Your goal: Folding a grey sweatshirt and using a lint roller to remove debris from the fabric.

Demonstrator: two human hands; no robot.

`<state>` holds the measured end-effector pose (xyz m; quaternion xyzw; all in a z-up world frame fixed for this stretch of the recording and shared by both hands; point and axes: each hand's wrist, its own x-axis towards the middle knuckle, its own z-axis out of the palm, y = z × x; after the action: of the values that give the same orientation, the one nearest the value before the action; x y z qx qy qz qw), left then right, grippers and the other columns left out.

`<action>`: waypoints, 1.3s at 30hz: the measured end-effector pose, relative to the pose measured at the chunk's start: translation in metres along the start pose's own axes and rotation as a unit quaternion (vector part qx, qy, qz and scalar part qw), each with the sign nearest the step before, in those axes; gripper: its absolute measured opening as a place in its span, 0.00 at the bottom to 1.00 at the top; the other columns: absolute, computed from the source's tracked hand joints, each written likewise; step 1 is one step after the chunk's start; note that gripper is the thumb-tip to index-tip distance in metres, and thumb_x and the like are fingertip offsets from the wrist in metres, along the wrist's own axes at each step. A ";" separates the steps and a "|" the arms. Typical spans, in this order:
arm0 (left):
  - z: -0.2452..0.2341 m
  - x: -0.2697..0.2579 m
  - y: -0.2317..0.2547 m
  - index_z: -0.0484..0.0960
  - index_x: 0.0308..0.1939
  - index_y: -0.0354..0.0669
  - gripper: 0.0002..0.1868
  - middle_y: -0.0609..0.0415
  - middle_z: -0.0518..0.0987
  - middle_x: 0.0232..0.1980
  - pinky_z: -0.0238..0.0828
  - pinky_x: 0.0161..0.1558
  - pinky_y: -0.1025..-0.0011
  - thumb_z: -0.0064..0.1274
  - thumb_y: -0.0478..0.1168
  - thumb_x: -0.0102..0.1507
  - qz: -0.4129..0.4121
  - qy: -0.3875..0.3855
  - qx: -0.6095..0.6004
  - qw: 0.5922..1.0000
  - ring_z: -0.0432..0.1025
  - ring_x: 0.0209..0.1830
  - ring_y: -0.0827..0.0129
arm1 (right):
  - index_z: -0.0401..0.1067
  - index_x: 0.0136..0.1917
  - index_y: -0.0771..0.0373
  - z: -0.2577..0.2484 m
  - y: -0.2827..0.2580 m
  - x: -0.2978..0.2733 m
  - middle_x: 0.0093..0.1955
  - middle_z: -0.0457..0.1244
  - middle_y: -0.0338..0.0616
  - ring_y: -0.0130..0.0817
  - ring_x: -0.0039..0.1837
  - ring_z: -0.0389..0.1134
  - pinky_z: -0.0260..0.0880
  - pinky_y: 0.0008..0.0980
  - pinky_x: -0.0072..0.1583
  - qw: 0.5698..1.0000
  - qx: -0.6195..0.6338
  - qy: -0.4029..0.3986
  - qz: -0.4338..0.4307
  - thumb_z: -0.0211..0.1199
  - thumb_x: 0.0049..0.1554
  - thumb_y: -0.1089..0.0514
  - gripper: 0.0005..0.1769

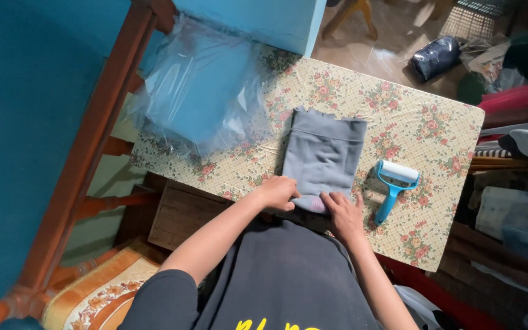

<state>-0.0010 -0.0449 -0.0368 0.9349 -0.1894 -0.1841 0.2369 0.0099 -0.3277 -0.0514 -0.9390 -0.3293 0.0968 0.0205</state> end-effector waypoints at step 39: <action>0.014 0.047 0.000 0.66 0.62 0.44 0.35 0.39 0.75 0.59 0.71 0.55 0.49 0.61 0.54 0.58 -0.290 0.388 -0.190 0.854 0.72 0.60 0.44 | 0.62 0.74 0.61 -0.031 0.034 0.084 0.63 0.60 0.54 0.53 0.66 0.63 0.63 0.51 0.64 0.924 0.178 0.256 0.223 0.74 0.52 0.45 0.43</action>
<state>0.0335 -0.0710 -0.0605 0.8798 0.2362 0.1013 0.3999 0.1006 -0.3014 -0.0386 -0.9619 -0.0727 -0.0877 0.2485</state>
